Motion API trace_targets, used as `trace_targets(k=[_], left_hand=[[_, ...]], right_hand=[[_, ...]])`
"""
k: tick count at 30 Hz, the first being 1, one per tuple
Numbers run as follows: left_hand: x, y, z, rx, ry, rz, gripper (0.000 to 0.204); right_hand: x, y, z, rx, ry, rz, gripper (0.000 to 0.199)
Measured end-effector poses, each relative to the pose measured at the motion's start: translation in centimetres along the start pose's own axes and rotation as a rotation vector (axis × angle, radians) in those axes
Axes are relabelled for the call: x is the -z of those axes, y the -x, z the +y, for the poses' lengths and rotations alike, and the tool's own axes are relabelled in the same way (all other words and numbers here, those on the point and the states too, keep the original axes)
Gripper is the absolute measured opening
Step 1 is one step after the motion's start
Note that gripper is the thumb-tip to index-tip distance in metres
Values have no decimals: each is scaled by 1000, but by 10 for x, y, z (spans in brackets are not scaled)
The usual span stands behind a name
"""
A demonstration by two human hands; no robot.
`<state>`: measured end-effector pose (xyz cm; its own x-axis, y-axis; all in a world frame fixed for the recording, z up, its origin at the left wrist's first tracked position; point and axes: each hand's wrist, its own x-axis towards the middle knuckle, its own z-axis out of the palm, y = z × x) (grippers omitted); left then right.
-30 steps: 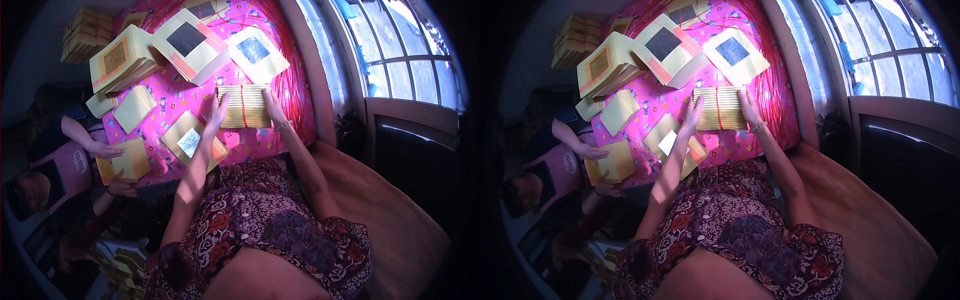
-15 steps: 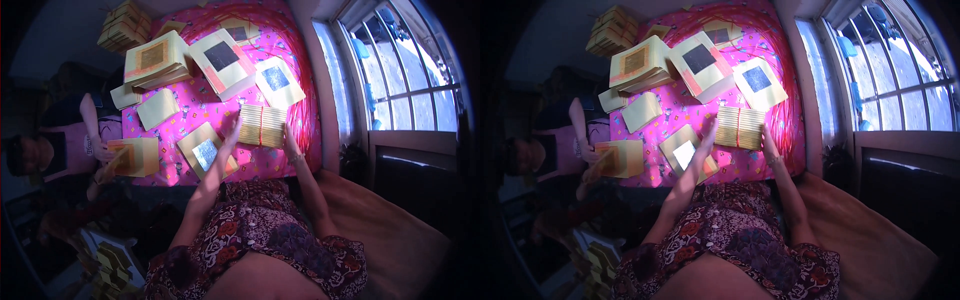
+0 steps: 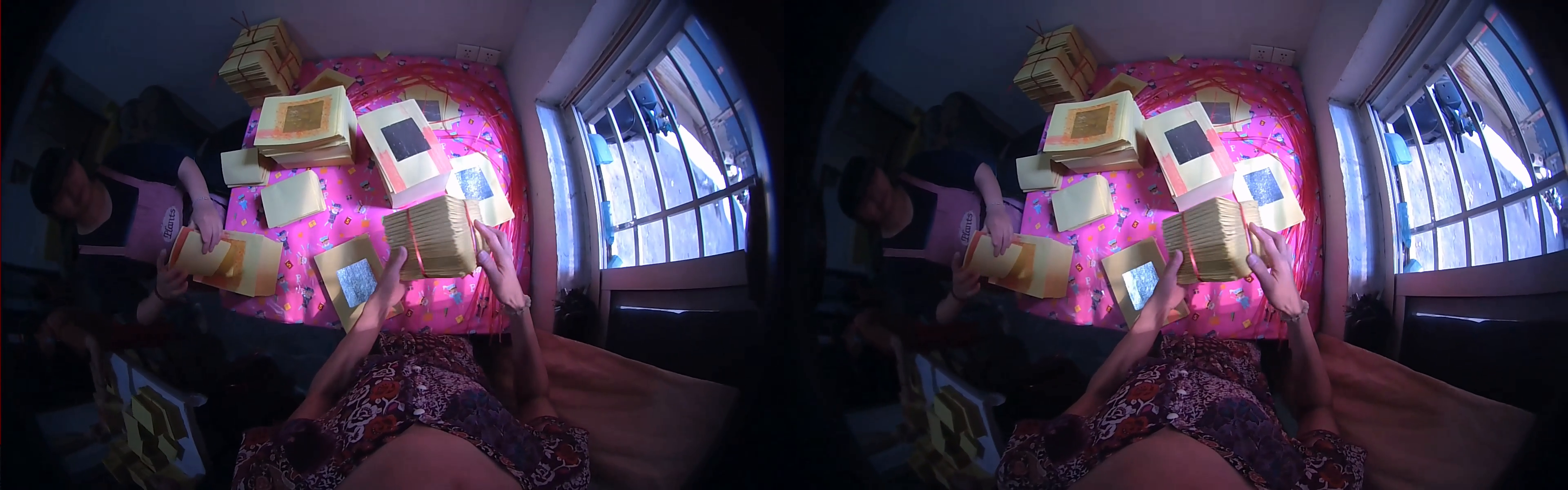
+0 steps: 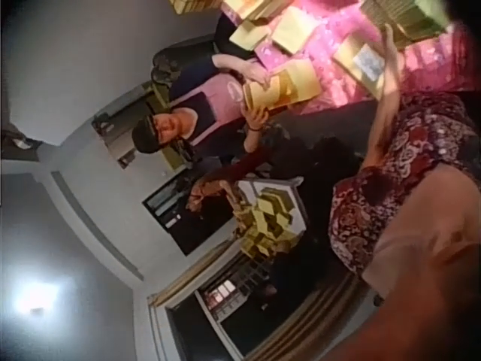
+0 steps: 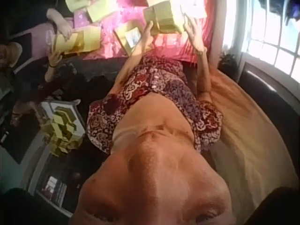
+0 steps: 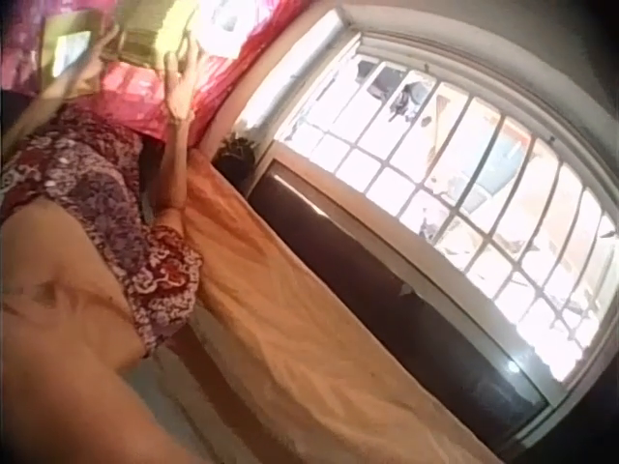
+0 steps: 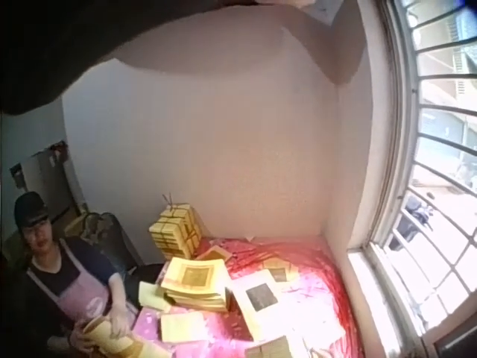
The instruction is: The person is counting, stacking, and tying bundles of joss paper with red string.
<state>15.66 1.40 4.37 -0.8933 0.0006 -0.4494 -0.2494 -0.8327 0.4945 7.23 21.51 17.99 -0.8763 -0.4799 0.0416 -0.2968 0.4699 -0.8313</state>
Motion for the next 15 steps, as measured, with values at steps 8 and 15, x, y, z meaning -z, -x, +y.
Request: trace_targets(k=[8, 15], left_hand=[[-33, -24, 48, -24, 601, -199, 67], [-101, -82, 129, -152, 15, -267, 78]], right_hand=[[-32, -33, -22, 111, -735, 156, 104], [-43, -142, 33, 68, -1256, 95, 57]])
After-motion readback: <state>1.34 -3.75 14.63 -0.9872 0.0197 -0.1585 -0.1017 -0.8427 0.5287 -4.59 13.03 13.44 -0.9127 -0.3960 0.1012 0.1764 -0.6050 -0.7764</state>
